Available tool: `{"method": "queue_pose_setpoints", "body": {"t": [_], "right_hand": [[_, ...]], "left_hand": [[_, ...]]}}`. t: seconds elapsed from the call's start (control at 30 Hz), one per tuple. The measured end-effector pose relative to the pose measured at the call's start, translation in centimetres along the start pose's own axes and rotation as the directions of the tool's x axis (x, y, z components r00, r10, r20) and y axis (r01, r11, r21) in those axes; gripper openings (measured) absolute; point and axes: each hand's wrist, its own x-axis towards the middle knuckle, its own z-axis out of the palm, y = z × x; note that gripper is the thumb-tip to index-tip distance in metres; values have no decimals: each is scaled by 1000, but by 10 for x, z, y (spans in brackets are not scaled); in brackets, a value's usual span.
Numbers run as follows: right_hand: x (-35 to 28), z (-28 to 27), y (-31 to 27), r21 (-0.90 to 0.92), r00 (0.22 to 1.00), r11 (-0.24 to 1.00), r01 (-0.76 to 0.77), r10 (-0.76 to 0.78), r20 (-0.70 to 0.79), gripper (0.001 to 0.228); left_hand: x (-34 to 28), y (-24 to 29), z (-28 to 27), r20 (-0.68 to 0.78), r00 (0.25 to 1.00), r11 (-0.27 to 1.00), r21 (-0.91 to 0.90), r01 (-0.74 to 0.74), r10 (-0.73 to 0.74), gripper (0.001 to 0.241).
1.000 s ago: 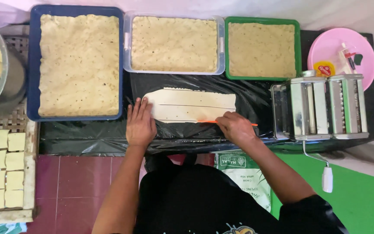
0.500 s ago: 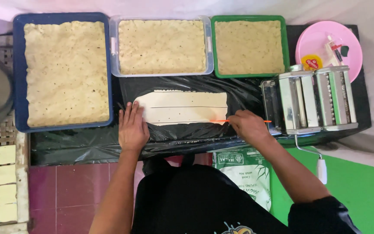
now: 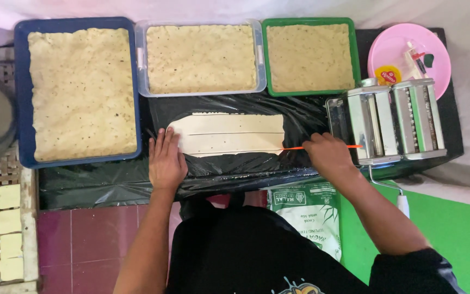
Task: Using a pasta machine to flatten dough and then cutting the sheets into squares for pastry preparation.
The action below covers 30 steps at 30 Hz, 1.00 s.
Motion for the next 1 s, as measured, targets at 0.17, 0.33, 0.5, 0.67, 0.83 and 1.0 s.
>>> {"method": "queue_pose_setpoints", "body": {"t": [0.17, 0.33, 0.5, 0.67, 0.83, 1.0], "right_hand": [[-13, -17, 4, 31, 996, 998, -45, 48, -77, 10], [-5, -16, -30, 383, 980, 915, -130, 178, -92, 13], [23, -11, -121, 631, 936, 762, -143, 312, -164, 10], [59, -4, -205, 710, 932, 687, -155, 341, -126, 13], [96, -35, -259, 720, 915, 658, -221, 395, -79, 18], [127, -58, -287, 662, 895, 689, -295, 441, -61, 22]], "left_hand": [[-5, -1, 6, 30, 999, 999, -45, 25, -23, 49], [1, -7, -2, 67, 994, 979, -175, 102, -91, 51], [-3, -16, 0, 100, 982, 900, -394, 186, -159, 51], [-7, -24, 3, 66, 984, 857, -484, 176, -165, 47], [-2, -30, 14, 74, 992, 865, -487, 122, -99, 46], [32, -34, 26, 16, 991, 879, -465, -107, 129, 39]]}}
